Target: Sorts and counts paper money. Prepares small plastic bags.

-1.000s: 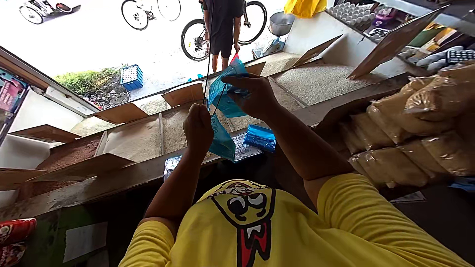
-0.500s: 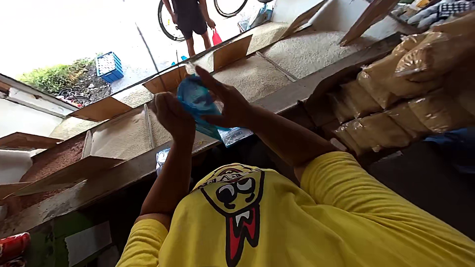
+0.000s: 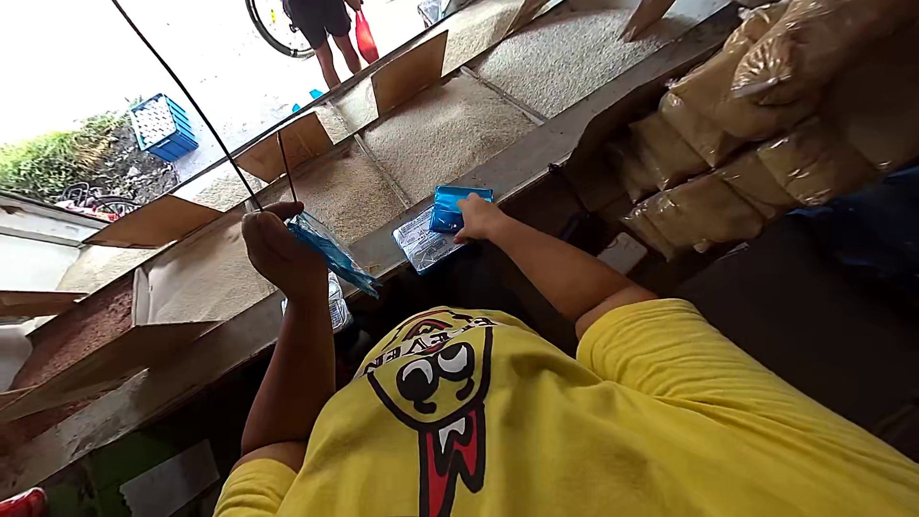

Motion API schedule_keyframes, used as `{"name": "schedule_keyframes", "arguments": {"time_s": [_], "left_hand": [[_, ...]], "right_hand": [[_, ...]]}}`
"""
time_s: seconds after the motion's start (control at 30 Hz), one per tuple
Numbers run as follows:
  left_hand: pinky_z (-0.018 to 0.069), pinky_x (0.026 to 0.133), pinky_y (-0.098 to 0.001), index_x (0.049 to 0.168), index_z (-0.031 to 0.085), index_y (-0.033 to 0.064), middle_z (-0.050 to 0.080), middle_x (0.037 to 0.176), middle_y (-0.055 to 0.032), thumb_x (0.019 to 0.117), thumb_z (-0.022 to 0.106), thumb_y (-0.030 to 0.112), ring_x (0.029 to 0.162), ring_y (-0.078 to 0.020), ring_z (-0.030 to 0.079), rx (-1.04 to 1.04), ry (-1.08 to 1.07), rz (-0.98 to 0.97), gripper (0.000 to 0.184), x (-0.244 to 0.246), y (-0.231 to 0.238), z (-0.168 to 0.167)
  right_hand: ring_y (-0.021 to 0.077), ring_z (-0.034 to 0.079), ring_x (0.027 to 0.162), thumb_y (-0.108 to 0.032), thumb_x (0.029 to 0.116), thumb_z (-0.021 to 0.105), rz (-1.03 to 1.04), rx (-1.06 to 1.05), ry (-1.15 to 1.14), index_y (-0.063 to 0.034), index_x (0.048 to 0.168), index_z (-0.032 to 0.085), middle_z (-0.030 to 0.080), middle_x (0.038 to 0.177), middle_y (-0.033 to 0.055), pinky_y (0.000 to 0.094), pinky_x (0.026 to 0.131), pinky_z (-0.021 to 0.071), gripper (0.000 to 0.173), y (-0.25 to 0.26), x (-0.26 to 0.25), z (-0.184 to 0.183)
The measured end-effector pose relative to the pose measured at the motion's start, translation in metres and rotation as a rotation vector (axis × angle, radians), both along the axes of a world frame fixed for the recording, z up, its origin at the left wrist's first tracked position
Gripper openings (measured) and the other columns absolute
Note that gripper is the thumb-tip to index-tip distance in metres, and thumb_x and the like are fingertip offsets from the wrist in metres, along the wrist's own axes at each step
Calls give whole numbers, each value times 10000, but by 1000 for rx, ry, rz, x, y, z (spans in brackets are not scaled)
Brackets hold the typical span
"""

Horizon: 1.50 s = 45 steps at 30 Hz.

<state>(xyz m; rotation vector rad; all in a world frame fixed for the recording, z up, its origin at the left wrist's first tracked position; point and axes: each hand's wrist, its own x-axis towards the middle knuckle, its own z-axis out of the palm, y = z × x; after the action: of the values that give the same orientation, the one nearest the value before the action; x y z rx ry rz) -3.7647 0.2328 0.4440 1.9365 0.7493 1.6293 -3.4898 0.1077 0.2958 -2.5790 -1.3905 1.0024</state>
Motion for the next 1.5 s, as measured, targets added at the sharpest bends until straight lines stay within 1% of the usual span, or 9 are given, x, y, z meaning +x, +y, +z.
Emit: {"name": "schedule_keyframes", "arguments": {"time_s": [0.23, 0.7, 0.77, 0.83, 0.9, 1.03, 1.2, 1.37, 1.5], "left_hand": [[548, 818, -216, 921, 572, -12, 710, 906, -48, 1106, 260, 129, 886, -21, 679, -75, 89, -71, 390, 3, -12, -13], [544, 835, -214, 954, 587, -30, 720, 929, -61, 1108, 291, 160, 897, -20, 674, -142, 149, -94, 385, -6, -21, -16], [550, 837, -226, 973, 597, -26, 719, 939, -56, 1110, 281, 163, 901, -28, 675, -147, 143, -109, 393, -8, -20, -17], [554, 845, -243, 995, 601, -27, 709, 953, -59, 1117, 269, 189, 905, -41, 672, -167, 149, -121, 414, -9, -20, -18], [557, 839, -234, 997, 599, -20, 710, 950, -47, 1116, 274, 199, 898, -30, 672, -181, 139, -124, 410, -8, -20, -17], [556, 815, -222, 985, 596, -3, 707, 949, -27, 1118, 278, 204, 885, -18, 668, -200, 110, -150, 402, -4, -19, -15], [553, 816, -231, 990, 604, -6, 707, 948, -33, 1124, 275, 227, 878, -23, 665, -181, 120, -159, 424, 2, -21, -13], [550, 798, -208, 974, 610, 3, 703, 938, -23, 1122, 292, 217, 869, -10, 661, -157, 108, -196, 411, 7, -24, -12], [547, 788, -201, 955, 610, -2, 701, 932, -32, 1125, 289, 202, 866, -12, 656, -128, 108, -246, 416, 12, -28, -8]], "right_hand": [[442, 645, 1109, -485, 927, 740, -16, 69, 174, 53, 1107, 702, 684, 1112, 279, 662, 980, 468, 569, 6, 16, 15], [213, 681, 930, -150, 1004, 585, -509, 688, 540, 11, 1230, 595, 666, 1075, 156, 428, 843, 576, 278, 17, 57, 108], [167, 641, 1112, -124, 949, 580, -540, 878, 537, 27, 1336, 542, 566, 1363, 137, 384, 916, 569, 417, 18, 62, 115], [140, 374, 1459, -128, 933, 546, -400, 1033, 392, 86, 1009, 620, 267, 1675, 118, 334, 1142, 389, 238, 17, 68, 119], [246, 275, 1550, -102, 964, 494, -219, 1198, 233, 8, 779, 651, 488, 1565, 145, 399, 1280, 178, 267, 17, 71, 125], [126, 602, 1017, -262, 1071, 470, -23, 1216, 74, -26, 845, 717, 661, 951, 62, 326, 955, 444, 410, 19, 59, 154], [168, 594, 1119, -661, 917, 586, 162, 1145, 61, -85, 955, 735, 655, 1099, 83, 365, 970, 481, 597, 19, 67, 180], [205, 650, 990, -157, 796, 857, -34, 1191, 27, -12, 1105, 706, 675, 1080, 149, 359, 905, 535, 373, 28, 48, 183], [150, 703, 814, -138, 790, 837, -183, 1188, 198, 5, 1393, 399, 690, 970, 118, 335, 780, 605, 759, 41, 28, 186]]}}
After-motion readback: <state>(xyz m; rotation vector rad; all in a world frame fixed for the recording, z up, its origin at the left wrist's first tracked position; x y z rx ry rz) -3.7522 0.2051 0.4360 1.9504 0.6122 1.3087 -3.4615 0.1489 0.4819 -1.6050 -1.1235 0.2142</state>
